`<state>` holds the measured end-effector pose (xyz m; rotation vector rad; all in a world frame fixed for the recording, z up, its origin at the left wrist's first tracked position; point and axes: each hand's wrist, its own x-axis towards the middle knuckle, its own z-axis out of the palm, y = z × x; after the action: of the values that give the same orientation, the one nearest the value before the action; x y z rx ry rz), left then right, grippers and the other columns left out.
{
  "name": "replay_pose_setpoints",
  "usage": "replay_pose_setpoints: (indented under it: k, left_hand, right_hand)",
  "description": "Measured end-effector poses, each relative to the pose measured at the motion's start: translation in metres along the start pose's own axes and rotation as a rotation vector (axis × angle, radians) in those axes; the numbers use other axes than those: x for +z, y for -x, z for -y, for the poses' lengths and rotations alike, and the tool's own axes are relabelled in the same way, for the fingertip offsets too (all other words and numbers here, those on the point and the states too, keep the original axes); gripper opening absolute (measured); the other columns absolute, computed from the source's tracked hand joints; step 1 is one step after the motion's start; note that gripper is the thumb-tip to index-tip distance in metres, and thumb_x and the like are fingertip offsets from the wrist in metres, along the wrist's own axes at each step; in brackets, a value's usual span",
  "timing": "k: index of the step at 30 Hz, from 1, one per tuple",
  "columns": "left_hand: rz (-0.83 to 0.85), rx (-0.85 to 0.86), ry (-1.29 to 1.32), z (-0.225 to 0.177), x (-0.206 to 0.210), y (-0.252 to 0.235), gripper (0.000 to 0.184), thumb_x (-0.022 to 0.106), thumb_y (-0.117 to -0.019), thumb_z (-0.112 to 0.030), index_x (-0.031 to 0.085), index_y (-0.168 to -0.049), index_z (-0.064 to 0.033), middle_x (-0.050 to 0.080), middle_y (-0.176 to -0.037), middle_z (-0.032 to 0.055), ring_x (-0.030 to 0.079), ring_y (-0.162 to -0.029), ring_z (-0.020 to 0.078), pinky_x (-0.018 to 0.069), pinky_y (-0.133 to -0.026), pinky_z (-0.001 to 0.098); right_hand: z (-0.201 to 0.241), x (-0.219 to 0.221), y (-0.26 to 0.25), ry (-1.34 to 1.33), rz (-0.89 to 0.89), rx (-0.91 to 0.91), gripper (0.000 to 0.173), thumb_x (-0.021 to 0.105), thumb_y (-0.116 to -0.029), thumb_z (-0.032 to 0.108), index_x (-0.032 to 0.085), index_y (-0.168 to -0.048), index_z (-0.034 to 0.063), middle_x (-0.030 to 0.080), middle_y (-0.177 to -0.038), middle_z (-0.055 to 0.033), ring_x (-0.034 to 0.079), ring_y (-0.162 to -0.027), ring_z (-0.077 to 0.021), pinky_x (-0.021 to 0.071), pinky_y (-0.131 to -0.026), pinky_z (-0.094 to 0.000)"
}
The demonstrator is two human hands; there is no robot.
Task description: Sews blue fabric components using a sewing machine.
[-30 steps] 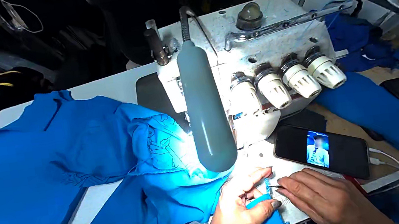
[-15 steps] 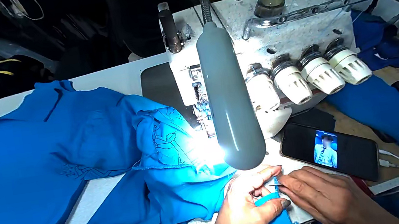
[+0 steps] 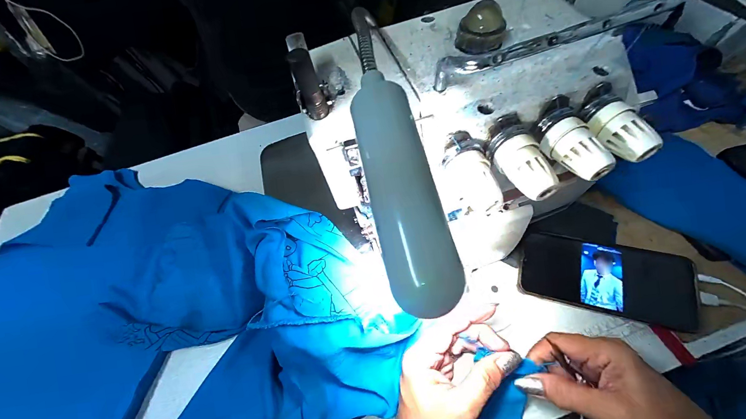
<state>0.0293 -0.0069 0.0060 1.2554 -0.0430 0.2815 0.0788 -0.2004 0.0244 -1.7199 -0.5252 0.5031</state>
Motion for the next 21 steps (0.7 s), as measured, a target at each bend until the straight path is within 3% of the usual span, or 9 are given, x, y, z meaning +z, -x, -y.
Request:
replay_pose_setpoints:
  k: [2, 6, 9, 11, 14, 17, 19, 21]
  left_hand:
    - [0.06, -0.005, -0.019, -0.002, -0.004, 0.001, 0.043, 0.078, -0.085, -0.001, 0.064, -0.125, 0.0057, 0.073, -0.105, 0.0043, 0.07, -0.091, 0.0077, 0.0601, -0.082, 0.0228]
    - [0.145, -0.024, -0.158, -0.014, -0.011, 0.001, 0.023, 0.075, -0.0868, -0.001, 0.066, -0.107, 0.0004, 0.074, -0.097, 0.0007, 0.068, -0.083, 0.0027, 0.058, -0.075, 0.0187]
    - [0.197, 0.019, -0.239, -0.021, -0.019, 0.001, 0.009, 0.071, -0.0913, -0.003, 0.069, -0.099, 0.0006, 0.072, -0.098, 0.0043, 0.068, -0.082, 0.0031, 0.0581, -0.074, 0.0182]
    - [0.232, -0.033, -0.297, -0.026, -0.025, 0.002, 0.007, 0.066, -0.0937, -0.004, 0.072, -0.096, -0.0007, 0.074, -0.103, 0.006, 0.069, -0.087, 0.0041, 0.0583, -0.077, 0.019]
    - [0.237, -0.162, -0.312, -0.031, -0.028, 0.005, 0.012, 0.067, -0.0952, -0.006, 0.077, -0.101, -0.0036, 0.075, -0.1, 0.002, 0.068, -0.084, 0.0012, 0.0574, -0.075, 0.0168]
    - [0.145, -0.122, -0.26, -0.032, -0.024, 0.005, 0.01, 0.067, -0.0929, -0.001, 0.077, -0.096, -0.001, 0.075, -0.099, 0.0042, 0.07, -0.088, 0.0036, 0.059, -0.079, 0.0185]
    - [0.118, -0.077, -0.215, -0.034, -0.02, 0.005, 0.01, 0.067, -0.0925, 0.0, 0.077, -0.095, 0.0002, 0.075, -0.1, 0.0053, 0.071, -0.094, 0.0059, 0.0594, -0.084, 0.0205]
    - [0.142, -0.068, -0.194, -0.034, -0.02, 0.004, 0.01, 0.067, -0.093, 0.0, 0.076, -0.095, 0.0003, 0.074, -0.101, 0.0052, 0.07, -0.094, 0.0059, 0.0595, -0.083, 0.0206]
  right_hand:
    - [-0.003, -0.004, -0.005, 0.016, 0.017, -0.083, 0.007, 0.069, -0.0878, 0.016, 0.068, -0.088, 0.0093, 0.055, -0.068, 0.0115, 0.045, -0.06, 0.0132, 0.0359, -0.053, -0.0055]
    - [-0.006, -0.011, -0.015, 0.047, 0.089, -0.177, 0.012, 0.07, -0.0911, 0.023, 0.07, -0.092, 0.0108, 0.061, -0.086, 0.0065, 0.047, -0.069, 0.0106, 0.0368, -0.057, -0.0051]
    - [0.002, -0.009, -0.02, -0.074, 0.078, -0.1, 0.005, 0.068, -0.0935, 0.02, 0.07, -0.095, 0.0152, 0.063, -0.088, 0.0097, 0.05, -0.059, 0.011, 0.0428, -0.05, -0.0064]
    - [0.004, -0.005, -0.021, -0.153, 0.043, -0.068, 0.005, 0.066, -0.0935, 0.014, 0.069, -0.097, 0.016, 0.066, -0.097, 0.0089, 0.053, -0.056, 0.0092, 0.0477, -0.047, -0.0088]
    - [0.006, 0.004, -0.016, -0.152, -0.106, 0.038, 0.007, 0.067, -0.0906, 0.014, 0.064, -0.096, 0.0177, 0.064, -0.082, 0.0116, 0.048, -0.047, 0.0069, 0.0426, -0.041, -0.0115]
    - [0.01, 0.004, -0.007, -0.179, -0.02, 0.119, 0.025, 0.074, -0.0887, 0.019, 0.062, -0.11, 0.0165, 0.07, -0.096, 0.0102, 0.052, -0.053, 0.0069, 0.0439, -0.043, -0.0124]
    - [0.013, 0.009, -0.001, -0.215, 0.083, 0.161, 0.036, 0.078, -0.0861, 0.015, 0.062, -0.119, 0.0113, 0.072, -0.101, 0.0081, 0.057, -0.059, 0.0061, 0.0467, -0.048, -0.0132]
    - [0.014, 0.018, 0.001, -0.217, 0.071, 0.194, 0.026, 0.076, -0.0855, 0.01, 0.067, -0.11, 0.0079, 0.066, -0.08, 0.0095, 0.052, -0.054, 0.0056, 0.0437, -0.046, -0.0134]
